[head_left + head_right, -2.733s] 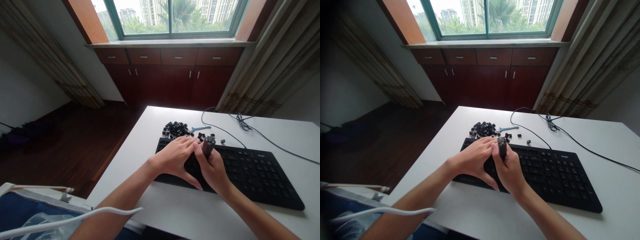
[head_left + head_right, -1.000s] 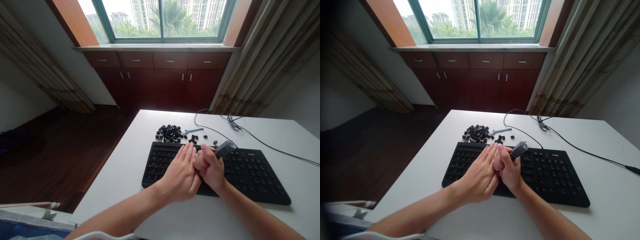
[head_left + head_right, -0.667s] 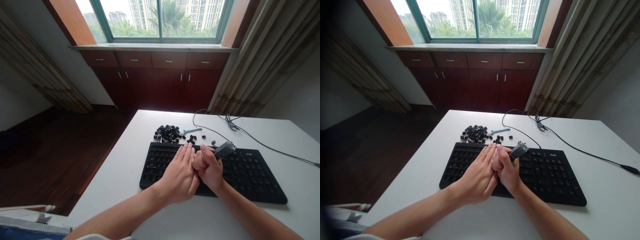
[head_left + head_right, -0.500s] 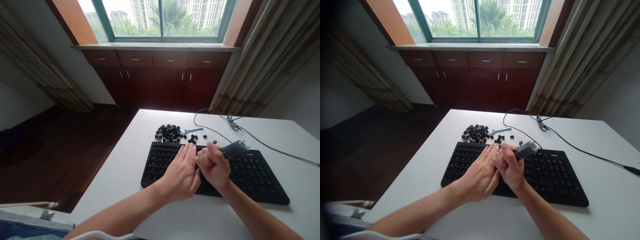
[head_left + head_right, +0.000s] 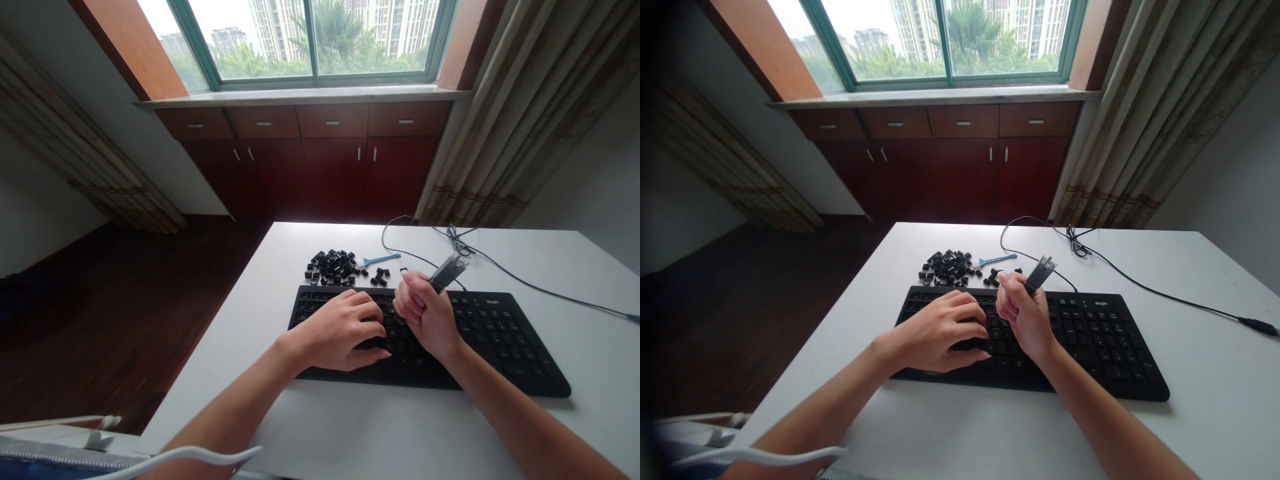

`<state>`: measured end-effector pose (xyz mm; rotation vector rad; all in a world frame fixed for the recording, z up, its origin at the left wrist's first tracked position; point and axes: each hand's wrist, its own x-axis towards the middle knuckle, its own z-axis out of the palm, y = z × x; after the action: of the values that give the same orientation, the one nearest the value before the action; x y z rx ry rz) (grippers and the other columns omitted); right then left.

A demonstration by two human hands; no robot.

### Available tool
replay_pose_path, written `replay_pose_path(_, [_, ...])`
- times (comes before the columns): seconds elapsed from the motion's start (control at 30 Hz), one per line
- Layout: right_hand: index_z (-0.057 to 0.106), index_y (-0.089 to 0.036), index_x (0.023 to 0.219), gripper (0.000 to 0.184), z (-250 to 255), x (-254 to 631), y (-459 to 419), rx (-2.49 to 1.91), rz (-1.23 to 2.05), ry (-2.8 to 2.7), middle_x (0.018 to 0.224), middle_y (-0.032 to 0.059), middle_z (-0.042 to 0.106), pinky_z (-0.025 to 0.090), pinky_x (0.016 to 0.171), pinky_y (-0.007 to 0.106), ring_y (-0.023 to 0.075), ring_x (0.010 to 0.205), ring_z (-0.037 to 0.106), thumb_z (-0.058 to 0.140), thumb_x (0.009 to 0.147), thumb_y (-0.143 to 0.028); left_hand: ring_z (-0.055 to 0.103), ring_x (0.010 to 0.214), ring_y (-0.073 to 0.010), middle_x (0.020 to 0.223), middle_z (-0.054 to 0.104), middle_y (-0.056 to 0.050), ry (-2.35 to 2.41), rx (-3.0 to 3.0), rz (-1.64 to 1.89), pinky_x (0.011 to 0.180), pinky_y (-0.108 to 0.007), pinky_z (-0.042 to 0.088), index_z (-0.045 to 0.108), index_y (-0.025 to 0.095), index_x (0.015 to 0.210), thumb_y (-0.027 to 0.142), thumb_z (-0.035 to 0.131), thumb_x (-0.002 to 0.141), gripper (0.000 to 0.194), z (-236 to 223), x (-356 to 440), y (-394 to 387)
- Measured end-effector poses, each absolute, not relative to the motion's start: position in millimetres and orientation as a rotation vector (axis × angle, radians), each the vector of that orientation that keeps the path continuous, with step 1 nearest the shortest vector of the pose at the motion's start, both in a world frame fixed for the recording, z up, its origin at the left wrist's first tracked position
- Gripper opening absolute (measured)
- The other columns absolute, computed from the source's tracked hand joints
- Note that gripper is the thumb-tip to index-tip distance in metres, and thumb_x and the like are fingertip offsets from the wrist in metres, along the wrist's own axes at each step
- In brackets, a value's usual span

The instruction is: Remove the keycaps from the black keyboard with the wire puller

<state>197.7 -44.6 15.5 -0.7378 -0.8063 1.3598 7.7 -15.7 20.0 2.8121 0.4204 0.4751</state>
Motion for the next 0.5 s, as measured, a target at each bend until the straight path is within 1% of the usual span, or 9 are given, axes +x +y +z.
replay_pose_path(0.1, [0.038,-0.022,0.055,0.047,9.9,197.0,-41.2,-0.773,1.343,-0.786,0.045,-0.0069,0.032,0.019,0.045,0.029,0.0090,0.042,0.025,0.067,0.092,-0.030,0.064,0.090,-0.0200,0.098,0.072,-0.006,0.342,2.782,0.564,0.084,-0.035,0.052,0.074,0.020,0.099,0.045,0.063,0.098,0.027,18.9,6.1,-11.4])
replay_pose_path(0.2, [0.040,-0.022,0.055,0.045,6.7,197.8,-38.0,-0.775,1.329,-0.727,0.045,-0.0064,0.033,0.021,0.044,0.029,0.0096,0.041,0.028,0.066,0.091,-0.029,0.064,0.087,-0.0185,0.095,0.072,-0.005,0.427,2.665,0.735,0.081,-0.033,0.053,0.074,0.020,0.102,0.042,0.068,0.096,0.023,17.2,3.7,-5.8])
replay_pose_path(0.37, [0.041,-0.022,0.055,0.044,5.7,200.1,-35.4,-0.759,1.355,-0.629,0.045,-0.0061,0.034,0.020,0.043,0.029,0.0096,0.040,0.030,0.066,0.091,-0.029,0.066,0.087,-0.0179,0.095,0.072,-0.004,0.975,2.488,0.961,0.079,-0.032,0.055,0.072,0.023,0.113,0.030,0.065,0.098,0.018,9.1,-5.8,9.9])
replay_pose_path(0.5, [0.041,-0.022,0.055,0.044,6.0,200.2,-36.1,-0.758,1.362,-0.658,0.045,-0.0064,0.034,0.020,0.043,0.029,0.0096,0.040,0.029,0.067,0.091,-0.028,0.070,0.090,-0.0187,0.099,0.074,-0.002,1.243,2.403,0.951,0.081,-0.033,0.056,0.071,0.024,0.115,0.027,0.066,0.096,0.019,0.7,-12.9,20.7])
